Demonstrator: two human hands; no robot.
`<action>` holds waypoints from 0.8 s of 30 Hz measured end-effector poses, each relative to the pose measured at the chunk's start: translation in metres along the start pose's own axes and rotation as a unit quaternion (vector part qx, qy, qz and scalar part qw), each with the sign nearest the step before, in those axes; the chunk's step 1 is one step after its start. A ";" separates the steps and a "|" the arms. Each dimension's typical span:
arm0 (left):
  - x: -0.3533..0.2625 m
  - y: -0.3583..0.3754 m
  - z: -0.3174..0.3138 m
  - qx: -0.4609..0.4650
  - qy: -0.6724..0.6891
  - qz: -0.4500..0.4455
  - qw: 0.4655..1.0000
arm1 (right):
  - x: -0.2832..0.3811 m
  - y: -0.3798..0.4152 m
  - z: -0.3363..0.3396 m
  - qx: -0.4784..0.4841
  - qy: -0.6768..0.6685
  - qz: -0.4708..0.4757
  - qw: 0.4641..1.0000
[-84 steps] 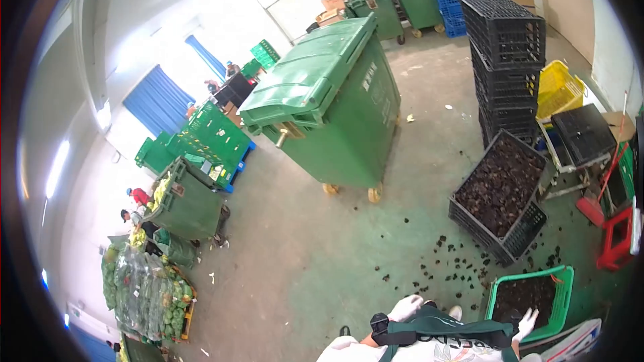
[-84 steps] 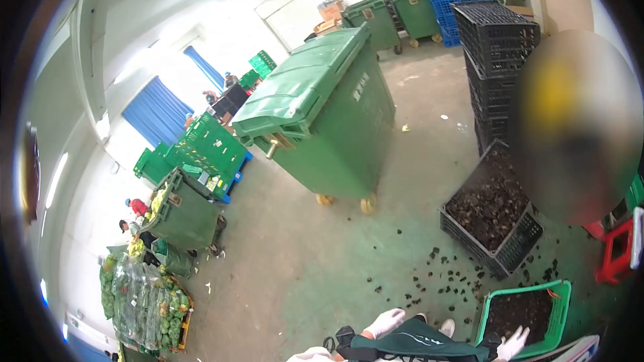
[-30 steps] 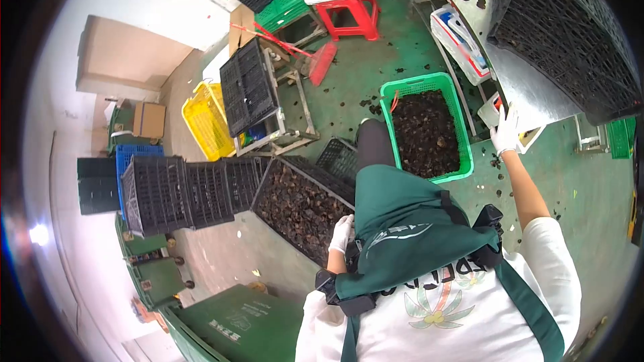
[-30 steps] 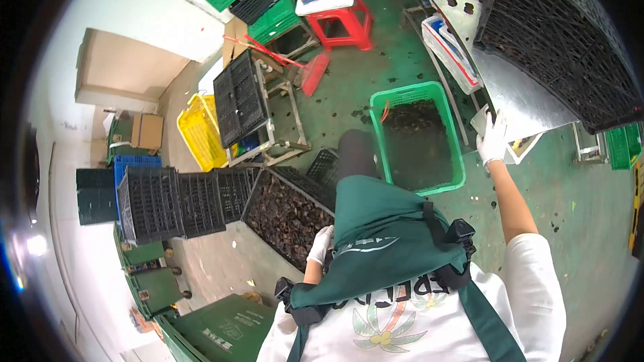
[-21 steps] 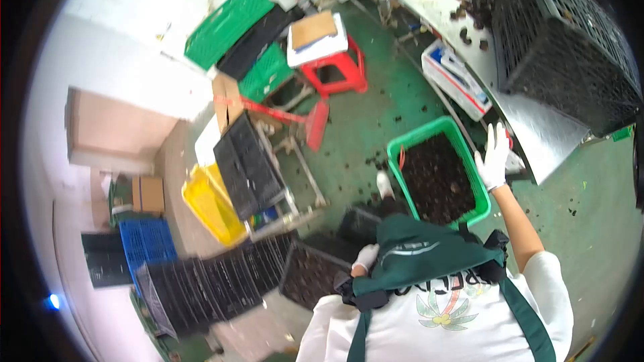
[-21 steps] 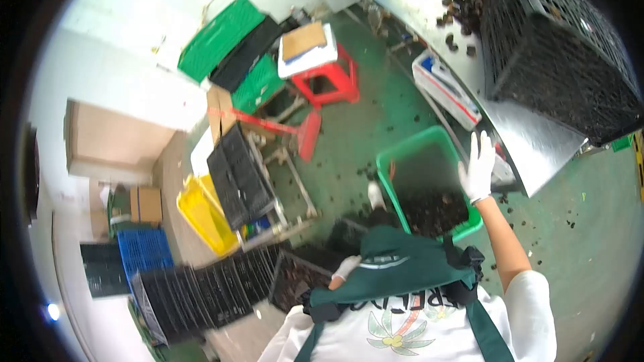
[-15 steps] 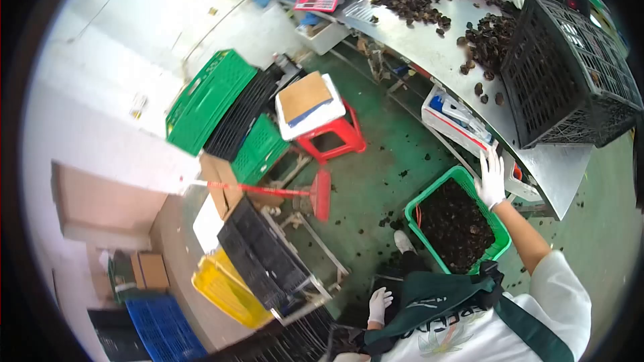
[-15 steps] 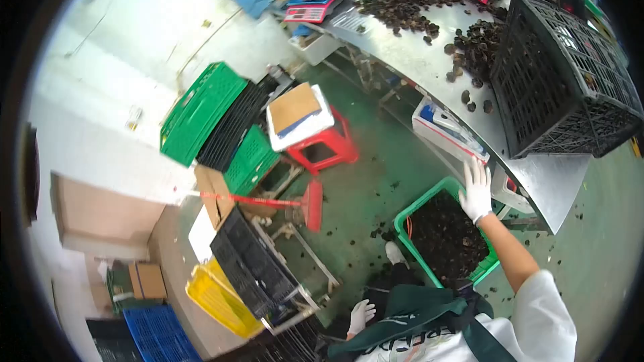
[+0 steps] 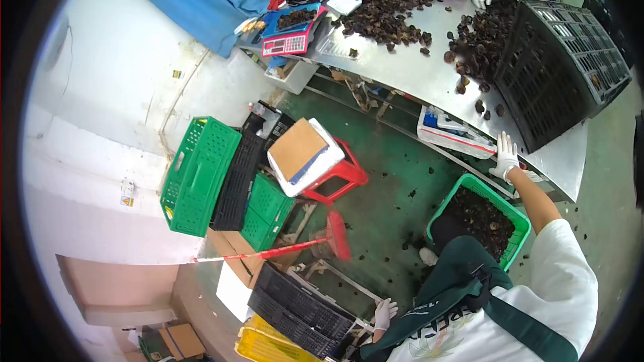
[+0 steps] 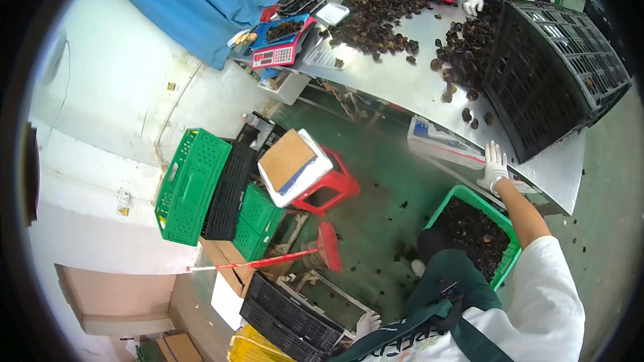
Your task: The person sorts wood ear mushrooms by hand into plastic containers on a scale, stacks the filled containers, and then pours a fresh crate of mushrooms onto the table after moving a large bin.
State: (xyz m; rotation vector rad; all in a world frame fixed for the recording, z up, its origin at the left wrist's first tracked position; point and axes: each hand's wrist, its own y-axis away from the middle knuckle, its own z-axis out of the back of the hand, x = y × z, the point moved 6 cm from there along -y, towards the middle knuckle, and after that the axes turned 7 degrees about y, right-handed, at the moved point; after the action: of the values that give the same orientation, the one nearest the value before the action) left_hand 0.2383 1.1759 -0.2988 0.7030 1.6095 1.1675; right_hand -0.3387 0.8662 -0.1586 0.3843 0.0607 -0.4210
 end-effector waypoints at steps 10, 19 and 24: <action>-0.074 -0.031 -0.022 0.022 -0.130 -0.025 0.991 | 0.010 0.004 0.005 -0.059 0.023 -0.055 0.996; -0.211 -0.179 -0.106 0.124 -0.429 -0.256 0.857 | 0.022 0.002 0.013 -0.185 -0.092 -0.092 0.974; -0.393 -0.188 -0.195 0.129 -0.456 -0.313 0.823 | 0.100 -0.035 0.063 -0.190 -0.191 -0.057 0.961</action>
State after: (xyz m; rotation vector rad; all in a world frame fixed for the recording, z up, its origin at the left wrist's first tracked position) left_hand 0.2089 0.7001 -0.3159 0.6678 1.0079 0.0496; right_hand -0.2638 0.7742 -0.1263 -0.0850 -0.2121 -0.5785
